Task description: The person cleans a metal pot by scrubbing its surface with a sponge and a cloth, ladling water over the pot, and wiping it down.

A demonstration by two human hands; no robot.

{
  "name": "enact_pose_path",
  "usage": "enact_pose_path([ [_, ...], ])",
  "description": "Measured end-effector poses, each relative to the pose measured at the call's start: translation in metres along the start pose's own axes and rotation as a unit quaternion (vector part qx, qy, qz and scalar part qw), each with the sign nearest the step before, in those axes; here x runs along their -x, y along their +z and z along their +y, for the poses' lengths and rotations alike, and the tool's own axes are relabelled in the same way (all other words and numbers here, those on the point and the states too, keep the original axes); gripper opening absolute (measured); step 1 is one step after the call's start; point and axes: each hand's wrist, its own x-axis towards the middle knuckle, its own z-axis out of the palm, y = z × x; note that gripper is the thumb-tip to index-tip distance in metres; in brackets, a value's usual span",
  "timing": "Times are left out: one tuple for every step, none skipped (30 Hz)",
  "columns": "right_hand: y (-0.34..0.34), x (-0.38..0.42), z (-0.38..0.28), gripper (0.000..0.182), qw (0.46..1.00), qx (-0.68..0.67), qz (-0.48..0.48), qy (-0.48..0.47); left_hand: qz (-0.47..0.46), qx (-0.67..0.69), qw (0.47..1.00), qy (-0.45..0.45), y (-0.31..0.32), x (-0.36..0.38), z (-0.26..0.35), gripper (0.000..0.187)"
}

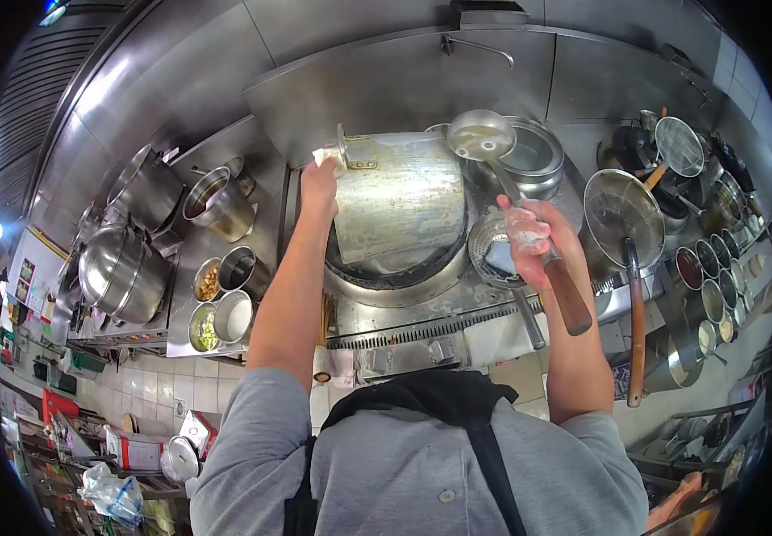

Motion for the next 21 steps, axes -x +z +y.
enact_pose_path([
  [0.003, -0.003, 0.000, 0.030, 1.000, -0.001, 0.000, 0.007, 0.006, 0.021, 1.000, -0.004, 0.004, 0.008, 0.003, 0.025],
  [0.006, -0.005, 0.001, 0.031, 1.000, -0.001, 0.000, 0.016, -0.004, 0.015, 1.000, -0.016, 0.006, 0.011, 0.008, 0.026],
  [0.009, -0.008, 0.001, 0.032, 1.000, -0.001, 0.001, 0.026, -0.012, 0.009, 1.000, -0.027, 0.007, 0.015, 0.012, 0.026],
  [0.012, -0.010, 0.001, 0.031, 1.000, 0.004, 0.007, 0.029, -0.018, 0.003, 0.999, -0.039, 0.007, 0.018, 0.017, 0.027],
  [0.015, -0.014, 0.002, 0.030, 0.999, 0.009, 0.013, 0.032, -0.015, -0.041, 0.998, -0.040, 0.006, 0.022, 0.022, 0.027],
  [0.017, -0.017, 0.003, 0.030, 0.999, 0.014, 0.018, 0.036, -0.010, -0.084, 0.996, -0.040, 0.009, 0.029, 0.033, 0.028],
  [0.020, -0.020, 0.005, 0.033, 0.999, 0.027, 0.028, 0.030, -0.006, -0.126, 0.991, -0.040, 0.010, 0.033, 0.040, 0.029],
  [0.022, -0.025, 0.006, 0.036, 0.998, 0.040, 0.038, 0.023, -0.014, -0.154, 0.988, -0.027, 0.007, 0.031, 0.040, 0.031],
  [0.024, -0.028, 0.008, 0.039, 0.997, 0.053, 0.048, 0.015, -0.022, -0.180, 0.983, -0.015, 0.004, 0.029, 0.039, 0.033],
  [0.026, -0.032, 0.010, 0.037, 0.996, 0.072, 0.058, 0.009, -0.030, -0.207, 0.978, -0.002, 0.002, 0.026, 0.038, 0.036],
  [0.028, -0.036, 0.011, 0.036, 0.993, 0.092, 0.067, 0.004, -0.033, -0.214, 0.976, -0.005, 0.000, 0.023, 0.037, 0.037],
  [0.029, -0.040, 0.014, 0.035, 0.991, 0.110, 0.077, -0.001, -0.036, -0.221, 0.975, -0.009, -0.001, 0.022, 0.039, 0.037],
  [0.032, -0.044, 0.017, 0.034, 0.986, 0.142, 0.088, -0.008, -0.039, -0.228, 0.973, -0.014, -0.002, 0.022, 0.040, 0.038],
  [0.036, -0.049, 0.021, 0.033, 0.979, 0.175, 0.098, -0.014, -0.029, -0.251, 0.967, -0.018, -0.003, 0.020, 0.042, 0.040],
  [0.039, -0.054, 0.025, 0.032, 0.972, 0.206, 0.109, -0.021, -0.021, -0.275, 0.961, -0.023, -0.003, 0.018, 0.043, 0.041],
  [0.043, -0.058, 0.030, 0.032, 0.958, 0.258, 0.122, -0.036, -0.012, -0.299, 0.954, -0.028, -0.004, 0.016, 0.044, 0.043],
  [0.045, -0.062, 0.031, 0.032, 0.955, 0.270, 0.122, -0.024, -0.009, -0.295, 0.955, -0.017, -0.005, 0.015, 0.042, 0.044],
  [0.046, -0.066, 0.032, 0.033, 0.951, 0.282, 0.123, -0.012, -0.007, -0.292, 0.956, -0.007, -0.007, 0.017, 0.038, 0.045],
  [0.046, -0.070, 0.034, 0.033, 0.948, 0.294, 0.124, 0.001, -0.005, -0.289, 0.957, 0.003, -0.010, 0.018, 0.033, 0.046],
  [0.045, -0.074, 0.035, 0.033, 0.946, 0.304, 0.116, 0.001, -0.005, -0.328, 0.944, 0.025, -0.015, 0.021, 0.028, 0.047],
  [0.043, -0.078, 0.037, 0.033, 0.943, 0.314, 0.109, 0.001, -0.005, -0.367, 0.929, 0.046, -0.017, 0.032, 0.025, 0.048],
])
